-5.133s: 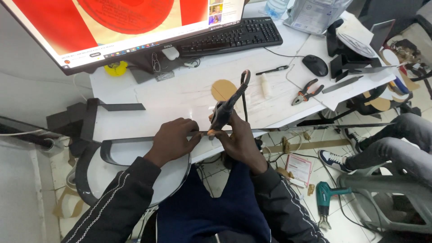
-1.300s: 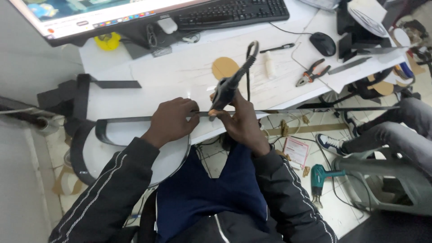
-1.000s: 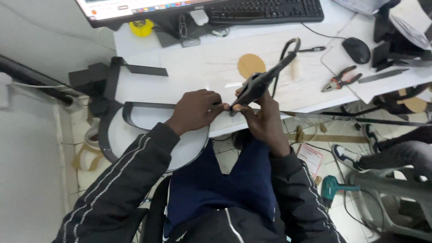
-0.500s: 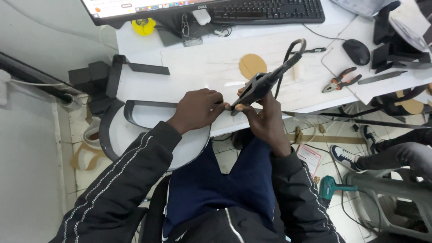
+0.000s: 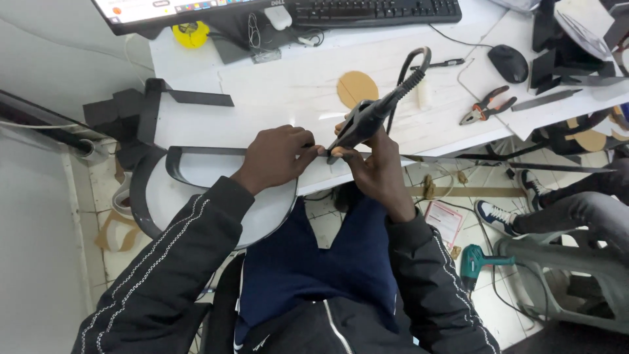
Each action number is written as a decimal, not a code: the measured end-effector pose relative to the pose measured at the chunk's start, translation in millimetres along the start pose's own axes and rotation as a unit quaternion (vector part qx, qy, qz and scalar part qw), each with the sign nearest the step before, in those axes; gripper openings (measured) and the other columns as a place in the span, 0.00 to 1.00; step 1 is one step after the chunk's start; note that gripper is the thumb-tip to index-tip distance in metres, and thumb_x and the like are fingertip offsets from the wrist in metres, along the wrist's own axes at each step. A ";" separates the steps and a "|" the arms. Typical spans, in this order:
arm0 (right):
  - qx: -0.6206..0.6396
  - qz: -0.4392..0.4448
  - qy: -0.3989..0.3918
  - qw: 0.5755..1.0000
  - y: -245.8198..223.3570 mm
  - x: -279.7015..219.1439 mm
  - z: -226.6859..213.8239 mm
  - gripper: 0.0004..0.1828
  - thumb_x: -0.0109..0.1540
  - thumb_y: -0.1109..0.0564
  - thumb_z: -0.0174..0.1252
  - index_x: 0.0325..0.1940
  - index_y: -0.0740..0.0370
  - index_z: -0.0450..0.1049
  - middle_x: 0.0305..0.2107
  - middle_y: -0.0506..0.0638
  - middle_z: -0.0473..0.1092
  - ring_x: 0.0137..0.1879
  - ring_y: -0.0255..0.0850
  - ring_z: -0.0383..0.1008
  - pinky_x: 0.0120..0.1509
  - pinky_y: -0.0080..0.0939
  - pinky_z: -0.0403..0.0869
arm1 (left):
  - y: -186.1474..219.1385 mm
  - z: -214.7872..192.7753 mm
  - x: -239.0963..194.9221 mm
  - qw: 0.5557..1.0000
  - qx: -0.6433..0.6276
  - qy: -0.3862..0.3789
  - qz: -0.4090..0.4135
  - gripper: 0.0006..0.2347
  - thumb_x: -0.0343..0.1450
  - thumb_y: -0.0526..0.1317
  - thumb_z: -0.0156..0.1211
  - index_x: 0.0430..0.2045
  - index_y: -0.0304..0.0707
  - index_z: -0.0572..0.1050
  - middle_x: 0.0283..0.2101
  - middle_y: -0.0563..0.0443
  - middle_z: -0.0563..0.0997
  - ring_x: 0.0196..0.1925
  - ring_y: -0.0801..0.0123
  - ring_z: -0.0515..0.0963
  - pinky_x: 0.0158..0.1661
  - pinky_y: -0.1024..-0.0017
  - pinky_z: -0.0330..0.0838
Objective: Shaping a plastic strip around a letter template using a heat gun and shaping tool, then applying adhesive to secure it.
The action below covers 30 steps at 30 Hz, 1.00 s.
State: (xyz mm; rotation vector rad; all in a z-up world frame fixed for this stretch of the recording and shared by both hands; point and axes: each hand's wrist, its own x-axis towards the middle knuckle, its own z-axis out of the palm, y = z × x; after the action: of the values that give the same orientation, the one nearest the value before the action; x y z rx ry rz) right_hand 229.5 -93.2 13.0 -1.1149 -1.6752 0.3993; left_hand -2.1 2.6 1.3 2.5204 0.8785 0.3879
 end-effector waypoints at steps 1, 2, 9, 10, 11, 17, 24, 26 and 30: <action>0.000 0.002 -0.001 1.000 1.7 -1.4 -0.6 0.30 0.67 0.66 0.74 0.71 0.71 0.71 0.52 0.63 0.82 0.59 0.64 0.86 0.62 0.68 0.86 | 1.5 -0.1 -0.6 1.000 -0.001 -0.001 -0.001 0.18 0.85 0.52 0.52 0.44 0.40 0.86 0.31 0.48 0.85 0.38 0.56 0.88 0.41 0.59 0.83; 0.000 0.008 -0.001 1.000 3.6 -2.0 -0.6 0.31 0.67 0.65 0.75 0.71 0.70 0.71 0.52 0.62 0.82 0.59 0.63 0.86 0.63 0.68 0.86 | 2.3 -1.1 -0.8 1.000 0.000 -0.001 0.000 0.18 0.85 0.51 0.52 0.44 0.39 0.86 0.31 0.48 0.85 0.38 0.56 0.88 0.41 0.59 0.83; -0.011 0.006 -0.007 1.000 -5.3 2.9 -1.0 0.31 0.67 0.65 0.74 0.72 0.70 0.69 0.52 0.63 0.82 0.58 0.66 0.85 0.62 0.70 0.86 | 2.0 -0.4 -1.5 1.000 -0.011 0.002 -0.004 0.18 0.85 0.52 0.52 0.44 0.39 0.86 0.32 0.46 0.85 0.38 0.55 0.88 0.41 0.59 0.83; -0.011 0.005 -0.008 1.000 -4.5 2.4 -0.7 0.31 0.67 0.65 0.74 0.72 0.70 0.69 0.52 0.63 0.82 0.58 0.66 0.85 0.62 0.70 0.86 | 1.6 -0.8 -0.9 1.000 -0.012 0.003 -0.005 0.18 0.85 0.52 0.52 0.44 0.39 0.86 0.32 0.46 0.85 0.38 0.55 0.88 0.41 0.59 0.83; -0.006 0.012 -0.007 1.000 -3.3 1.9 -0.3 0.31 0.68 0.65 0.74 0.72 0.69 0.69 0.52 0.63 0.82 0.59 0.65 0.85 0.62 0.71 0.86 | 1.1 -0.8 -0.1 1.000 -0.005 0.000 -0.002 0.17 0.85 0.50 0.52 0.44 0.39 0.86 0.32 0.47 0.86 0.39 0.56 0.88 0.42 0.60 0.83; 0.012 0.013 -0.001 1.000 -3.4 0.5 -0.9 0.27 0.67 0.63 0.75 0.68 0.68 0.73 0.50 0.63 0.82 0.58 0.65 0.86 0.61 0.66 0.86 | -1.3 6.8 0.8 1.000 0.002 -0.004 0.007 0.16 0.86 0.49 0.52 0.44 0.40 0.85 0.34 0.47 0.86 0.43 0.53 0.89 0.43 0.57 0.83; 0.038 0.002 0.013 0.999 -4.2 3.5 1.9 0.22 0.67 0.65 0.74 0.63 0.64 0.75 0.50 0.62 0.83 0.57 0.63 0.87 0.60 0.65 0.85 | -1.3 2.7 2.4 1.000 -0.003 -0.005 -0.008 0.14 0.85 0.49 0.55 0.49 0.41 0.85 0.36 0.46 0.87 0.47 0.50 0.89 0.47 0.53 0.83; 0.031 0.005 0.006 0.999 -10.4 7.4 -0.2 0.21 0.69 0.63 0.74 0.63 0.63 0.75 0.48 0.61 0.84 0.46 0.55 0.86 0.48 0.54 0.82 | 7.0 -5.8 2.6 0.996 -0.080 0.013 -0.029 0.13 0.85 0.45 0.57 0.56 0.38 0.82 0.45 0.42 0.87 0.55 0.45 0.87 0.55 0.48 0.79; 0.040 -0.010 -0.005 0.999 -21.7 10.0 -1.1 0.22 0.71 0.64 0.68 0.68 0.65 0.71 0.49 0.66 0.82 0.56 0.71 0.86 0.56 0.68 0.85 | 44.7 -44.3 -2.4 0.967 -0.252 0.042 0.000 0.23 0.84 0.50 0.62 0.72 0.39 0.70 0.63 0.38 0.82 0.73 0.42 0.77 0.71 0.45 0.70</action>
State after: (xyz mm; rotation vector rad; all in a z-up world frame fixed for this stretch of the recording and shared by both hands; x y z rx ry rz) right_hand 219.8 -96.3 34.7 -1.0378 -1.6643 0.4559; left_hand 1.7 -16.4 61.3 2.0455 0.7011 0.6333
